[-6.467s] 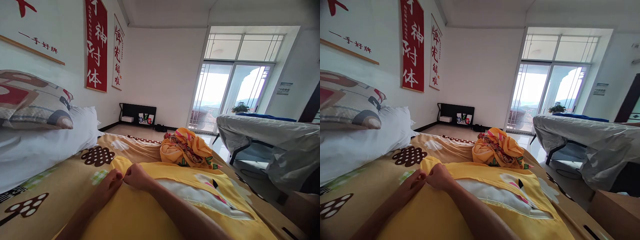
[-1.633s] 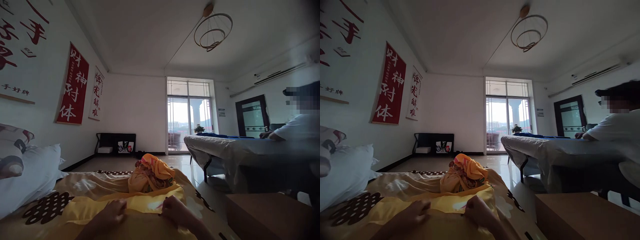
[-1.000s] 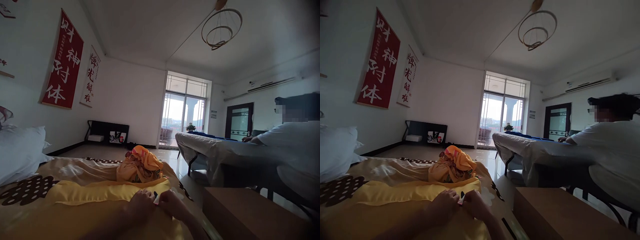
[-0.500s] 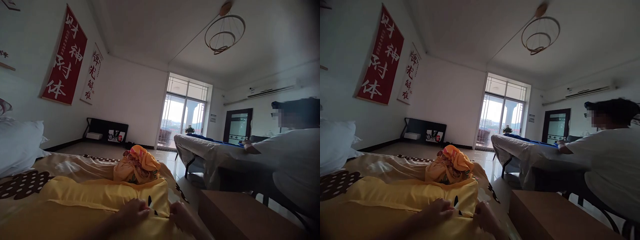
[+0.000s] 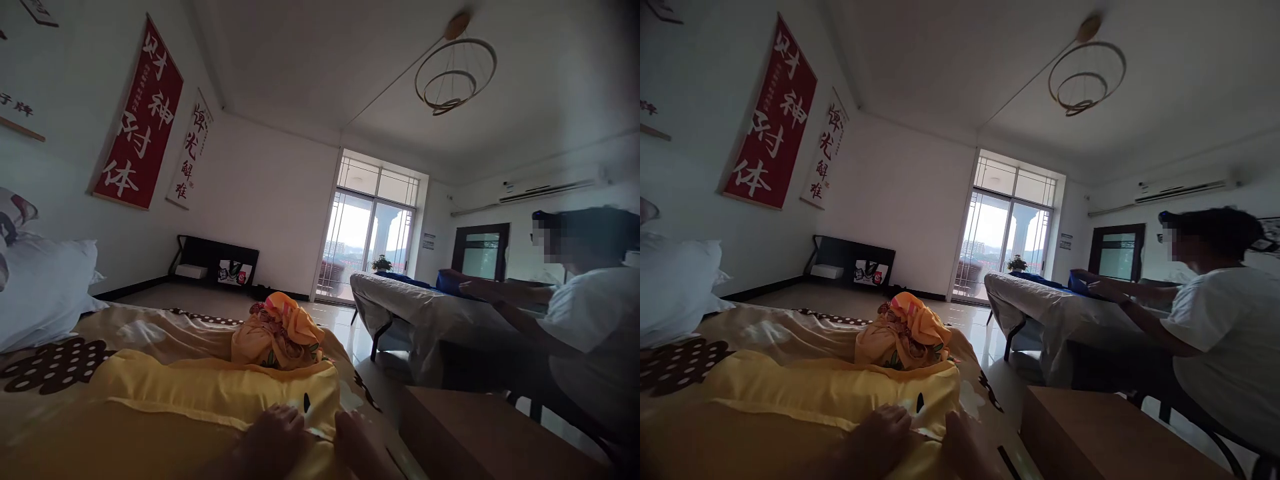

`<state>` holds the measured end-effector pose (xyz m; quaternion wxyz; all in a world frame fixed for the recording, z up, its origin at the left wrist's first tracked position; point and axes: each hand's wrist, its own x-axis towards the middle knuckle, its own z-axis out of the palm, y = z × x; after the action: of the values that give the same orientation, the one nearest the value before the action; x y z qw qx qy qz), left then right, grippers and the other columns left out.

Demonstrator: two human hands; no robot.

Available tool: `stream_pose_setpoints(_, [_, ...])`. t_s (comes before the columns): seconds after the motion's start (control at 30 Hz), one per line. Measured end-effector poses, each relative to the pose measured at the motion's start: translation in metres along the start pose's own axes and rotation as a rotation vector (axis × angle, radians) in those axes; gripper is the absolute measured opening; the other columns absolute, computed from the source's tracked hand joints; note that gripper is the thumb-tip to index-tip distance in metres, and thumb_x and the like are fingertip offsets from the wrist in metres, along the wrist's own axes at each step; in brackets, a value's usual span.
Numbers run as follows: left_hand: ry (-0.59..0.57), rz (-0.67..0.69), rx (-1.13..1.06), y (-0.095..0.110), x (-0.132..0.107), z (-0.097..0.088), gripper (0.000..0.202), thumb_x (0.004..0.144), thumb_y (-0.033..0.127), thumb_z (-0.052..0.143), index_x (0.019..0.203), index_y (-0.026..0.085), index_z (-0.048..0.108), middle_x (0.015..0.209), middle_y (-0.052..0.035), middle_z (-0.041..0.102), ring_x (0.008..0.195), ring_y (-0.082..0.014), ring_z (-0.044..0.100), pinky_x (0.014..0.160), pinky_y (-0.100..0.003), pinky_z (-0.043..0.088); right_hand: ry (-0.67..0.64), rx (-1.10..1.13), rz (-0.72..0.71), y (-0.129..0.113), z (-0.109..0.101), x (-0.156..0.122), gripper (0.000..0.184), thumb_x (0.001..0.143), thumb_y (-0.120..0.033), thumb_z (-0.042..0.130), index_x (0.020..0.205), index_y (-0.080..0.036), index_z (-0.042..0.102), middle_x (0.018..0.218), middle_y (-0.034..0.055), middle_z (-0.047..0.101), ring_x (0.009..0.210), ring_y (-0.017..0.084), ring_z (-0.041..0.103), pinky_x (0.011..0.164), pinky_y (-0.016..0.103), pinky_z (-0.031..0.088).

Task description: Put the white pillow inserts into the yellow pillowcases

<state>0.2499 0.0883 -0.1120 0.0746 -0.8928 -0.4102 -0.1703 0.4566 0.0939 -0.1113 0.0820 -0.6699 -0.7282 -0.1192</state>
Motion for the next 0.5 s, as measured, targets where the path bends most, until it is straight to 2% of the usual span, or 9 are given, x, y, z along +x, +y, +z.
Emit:
stream_pose_setpoints(0.13, [0.197, 0.07, 0.206, -0.007, 0.001, 0.021, 0.019, 0.092, 0.012, 0.045, 0.103, 0.016, 0.06, 0.099, -0.0079, 0.066, 0.095, -0.0239, 0.061, 0.085, -0.04, 0.049, 0.064, -0.073, -0.019, -0.005, -0.009, 0.0, 0.031, 0.082, -0.009, 0.043, 0.099, -0.018, 0.067, 0.09, 0.0119, 0.071, 0.086, 0.026, 0.067, 0.068, 0.03, 0.04])
stream_pose_setpoints(0.23, [0.319, 0.143, 0.29, -0.01, 0.001, 0.028, 0.02, 0.092, 0.011, 0.043, 0.101, 0.015, 0.061, 0.1, -0.0096, 0.065, 0.098, -0.0242, 0.059, 0.088, -0.042, 0.046, 0.121, -0.082, -0.016, -0.009, -0.018, 0.002, 0.029, 0.083, -0.01, 0.041, 0.099, -0.015, 0.065, 0.09, 0.0129, 0.071, 0.089, 0.027, 0.067, 0.074, 0.033, 0.043])
stream_pose_setpoints(0.3, [0.307, 0.148, 0.276, -0.011, -0.001, 0.025, 0.02, 0.091, 0.012, 0.043, 0.098, 0.015, 0.062, 0.1, -0.0098, 0.065, 0.099, -0.0237, 0.058, 0.088, -0.041, 0.045, 0.127, -0.089, -0.012, -0.011, -0.017, 0.003, 0.029, 0.082, -0.009, 0.042, 0.098, -0.014, 0.066, 0.091, 0.0133, 0.071, 0.091, 0.027, 0.067, 0.078, 0.035, 0.044])
stream_pose_setpoints(0.4, [0.182, 0.061, 0.175, -0.012, -0.012, 0.008, 0.02, 0.09, 0.018, 0.047, 0.098, 0.015, 0.065, 0.101, -0.011, 0.066, 0.099, -0.0248, 0.059, 0.086, -0.041, 0.048, 0.124, -0.093, -0.003, -0.008, -0.009, 0.001, 0.028, 0.079, -0.01, 0.045, 0.097, -0.015, 0.067, 0.09, 0.0135, 0.072, 0.09, 0.028, 0.068, 0.078, 0.034, 0.045])
stream_pose_setpoints(0.5, [0.13, 0.017, 0.085, -0.012, -0.038, -0.022, 0.033, 0.091, 0.036, 0.049, 0.112, 0.016, 0.064, 0.127, -0.015, 0.06, 0.121, -0.0306, 0.052, 0.098, -0.049, 0.043, 0.174, 0.057, 0.078, 0.012, -0.003, -0.002, 0.023, 0.084, -0.019, 0.043, 0.083, -0.02, 0.066, 0.076, 0.009, 0.072, 0.078, 0.025, 0.069, 0.067, 0.031, 0.045])
